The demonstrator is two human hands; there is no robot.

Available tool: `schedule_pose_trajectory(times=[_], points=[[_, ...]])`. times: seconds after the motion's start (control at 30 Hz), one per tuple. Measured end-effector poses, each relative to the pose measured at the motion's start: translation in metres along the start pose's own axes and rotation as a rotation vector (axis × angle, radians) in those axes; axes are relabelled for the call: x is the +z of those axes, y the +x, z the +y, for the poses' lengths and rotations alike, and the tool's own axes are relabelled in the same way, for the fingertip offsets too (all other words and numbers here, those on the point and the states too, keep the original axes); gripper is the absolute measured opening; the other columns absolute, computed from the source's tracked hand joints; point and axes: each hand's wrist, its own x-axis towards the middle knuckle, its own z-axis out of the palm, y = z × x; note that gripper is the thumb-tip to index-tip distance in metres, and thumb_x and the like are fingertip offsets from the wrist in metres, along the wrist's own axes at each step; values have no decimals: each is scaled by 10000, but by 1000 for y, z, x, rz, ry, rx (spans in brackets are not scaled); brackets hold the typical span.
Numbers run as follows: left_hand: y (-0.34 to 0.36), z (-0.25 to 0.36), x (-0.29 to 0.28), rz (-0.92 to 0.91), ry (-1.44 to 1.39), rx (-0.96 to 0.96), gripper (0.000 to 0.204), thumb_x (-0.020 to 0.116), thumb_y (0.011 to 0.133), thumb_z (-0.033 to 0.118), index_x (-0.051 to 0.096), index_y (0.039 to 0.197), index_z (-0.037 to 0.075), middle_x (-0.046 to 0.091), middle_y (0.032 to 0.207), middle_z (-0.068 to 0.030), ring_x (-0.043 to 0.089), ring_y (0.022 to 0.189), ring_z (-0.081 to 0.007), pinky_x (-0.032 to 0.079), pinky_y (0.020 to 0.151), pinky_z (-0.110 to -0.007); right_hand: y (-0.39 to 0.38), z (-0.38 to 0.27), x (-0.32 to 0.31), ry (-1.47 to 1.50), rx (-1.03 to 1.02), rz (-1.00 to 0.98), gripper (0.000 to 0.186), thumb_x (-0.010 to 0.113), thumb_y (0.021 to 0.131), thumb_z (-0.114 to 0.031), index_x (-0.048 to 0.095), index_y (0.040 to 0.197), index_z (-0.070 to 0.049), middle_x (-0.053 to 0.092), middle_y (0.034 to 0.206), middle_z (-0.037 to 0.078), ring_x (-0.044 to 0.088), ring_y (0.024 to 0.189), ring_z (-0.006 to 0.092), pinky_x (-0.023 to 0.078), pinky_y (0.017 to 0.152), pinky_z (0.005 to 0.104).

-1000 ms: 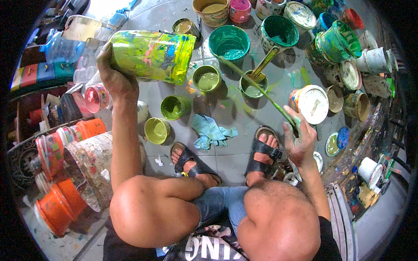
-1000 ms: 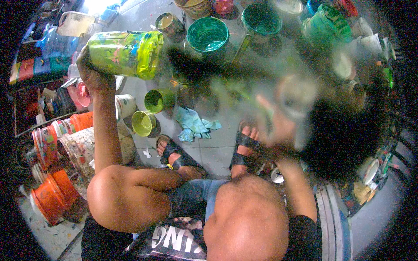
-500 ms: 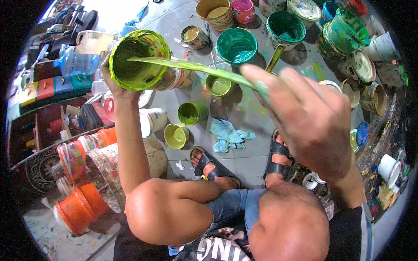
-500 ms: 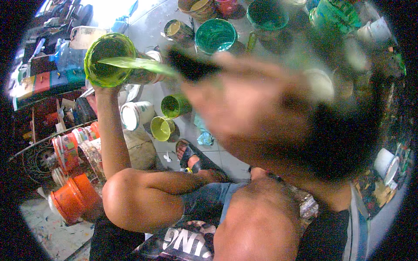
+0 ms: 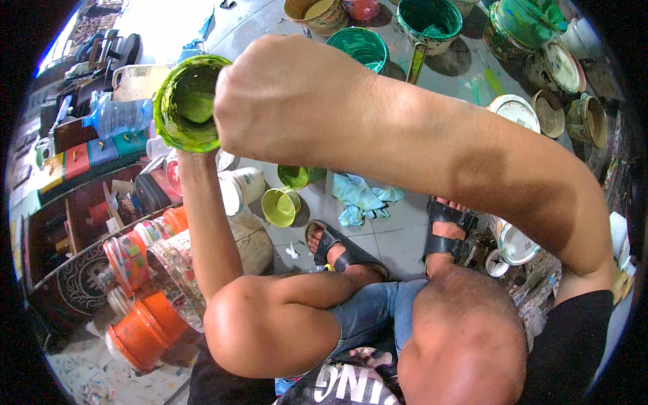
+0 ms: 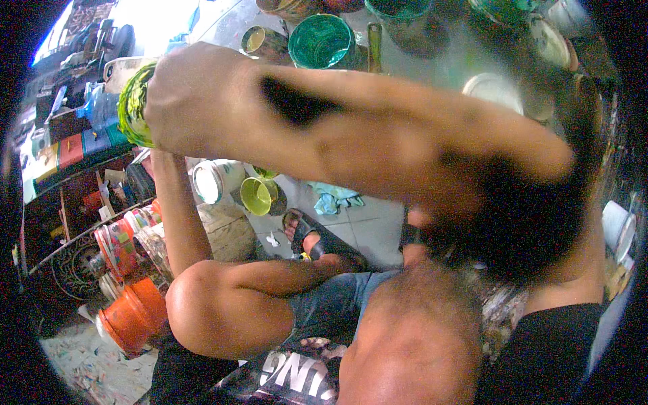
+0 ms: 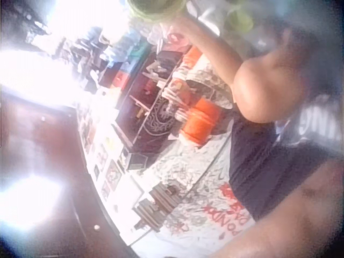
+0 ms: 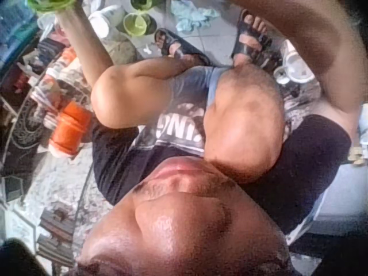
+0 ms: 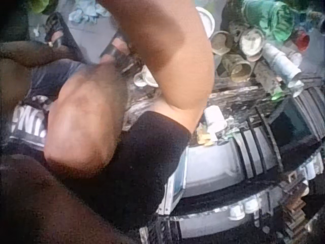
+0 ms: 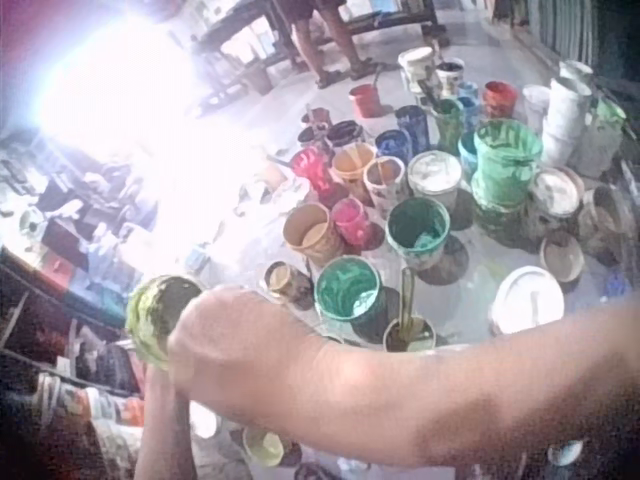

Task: The person sits on the floor and uses a plastic spatula to stir green ink in a small container before transferring it into a larger container among many others on the floor.

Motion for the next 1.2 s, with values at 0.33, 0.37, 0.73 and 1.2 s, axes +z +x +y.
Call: schedule_pose_trajectory(times=[0.33, 0.37, 0.73, 1.2], points=[[6, 15, 6, -40, 47, -35, 455, 464, 946, 397, 604, 1196, 44, 643, 1185, -151, 619, 1082, -297, 497, 965, -470, 1, 14, -29, 24, 19, 217, 116, 624, 703, -109, 635, 614, -35, 604, 603, 66, 619, 568, 190, 493, 517, 320], [7, 15, 6, -47, 52, -39, 458, 464, 946, 400, 603, 1199, 43, 641, 1187, -152, 618, 1084, -297, 496, 966, -471, 2, 12, -23, -3, 26, 248, 119, 620, 701, -106, 629, 608, -33, 601, 606, 69, 615, 571, 187, 492, 523, 316], [9, 9, 8, 275, 213, 21, 435, 490, 898, 373, 623, 1139, 36, 671, 1108, -139, 651, 990, -288, 521, 920, -445, -15, 28, -53, -90, -25, -12, 159, 603, 752, -119, 623, 621, -31, 590, 587, 81, 599, 548, 168, 461, 485, 295], [13, 3, 13, 326, 318, 112, 420, 461, 874, 325, 622, 1069, -10, 689, 1022, -156, 680, 920, -266, 555, 844, -409, -28, 34, -60, 172, 45, -150, 137, 603, 780, -114, 697, 710, -42, 666, 657, 77, 663, 632, 165, 518, 548, 285]])
